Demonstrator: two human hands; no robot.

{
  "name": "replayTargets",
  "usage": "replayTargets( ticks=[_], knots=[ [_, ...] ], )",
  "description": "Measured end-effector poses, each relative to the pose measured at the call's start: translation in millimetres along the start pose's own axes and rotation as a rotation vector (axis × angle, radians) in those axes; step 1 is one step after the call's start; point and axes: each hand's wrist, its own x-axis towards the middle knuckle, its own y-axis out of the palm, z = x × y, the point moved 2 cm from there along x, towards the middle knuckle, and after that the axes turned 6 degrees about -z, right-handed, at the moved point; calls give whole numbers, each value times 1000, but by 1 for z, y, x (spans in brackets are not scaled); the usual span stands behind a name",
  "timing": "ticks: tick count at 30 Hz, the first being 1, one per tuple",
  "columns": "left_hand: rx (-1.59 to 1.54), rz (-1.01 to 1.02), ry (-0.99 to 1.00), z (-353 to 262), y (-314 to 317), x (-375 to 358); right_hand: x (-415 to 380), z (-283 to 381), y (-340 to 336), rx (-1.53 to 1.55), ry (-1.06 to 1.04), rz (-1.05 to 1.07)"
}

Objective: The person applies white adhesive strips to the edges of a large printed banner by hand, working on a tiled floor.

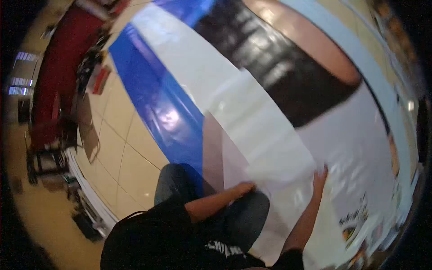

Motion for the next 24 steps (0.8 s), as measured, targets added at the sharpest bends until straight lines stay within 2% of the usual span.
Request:
replayTargets(
  ticks=[1, 2, 3, 5, 6, 7, 8, 9, 10, 11, 12, 13, 14, 15, 16, 18, 21, 22, 23, 24],
  knots=[
    [64, -3, -468, 38, -9, 4, -18, 11, -16, -127, 0, -61],
    [178, 19, -399, -9, -37, -25, -45, -30, -23, -372, 67, -77],
    [293, 35, -330, -61, -65, -54, -81, 13, -47, -469, 246, -36],
    [551, 141, -78, -96, -141, -104, -129, 61, -44, -547, 241, -111],
    [542, 55, 132, -57, -177, -122, -146, 97, -40, -559, 221, -133],
    [538, 50, 2, -138, -225, -179, -162, 138, -29, -561, 197, -136],
    [508, -82, -125, -122, -264, -202, -172, 181, -16, -556, 174, -123],
    [478, -208, -99, -113, -306, -233, -179, 221, -4, -544, 155, -99],
    [320, -362, -110, -163, -344, -292, -182, 259, 8, -522, 135, -72],
    [216, -546, -213, -145, -381, -325, -182, 292, 18, -500, 130, -37],
    [227, -769, -256, -97, -415, -355, -179, 325, 29, -467, 134, -7],
    [91, -915, -315, -86, -435, -399, -177, 355, 39, -430, 151, 22],
    [136, -1008, -477, -118, -448, -452, -173, 379, 47, -373, 173, 49],
    [79, -994, -524, -60, -463, -478, -170, 395, 55, -312, 209, 68],
    [221, -872, -726, -78, -469, -518, -168, 408, 61, -236, 257, 92],
    [418, -720, -823, -35, -480, -572, -161, 425, 82, -41, 391, 143],
    [610, -502, -849, 11, -500, -602, -124, 437, 121, 306, 586, 250],
    [677, -427, -824, 8, -515, -601, -98, 448, 141, 408, 596, 311],
    [749, -350, -785, 6, -537, -598, -81, 468, 163, 450, 555, 378],
    [847, -249, -717, 9, -561, -590, -68, 515, 178, 409, 410, 435]
  ],
)
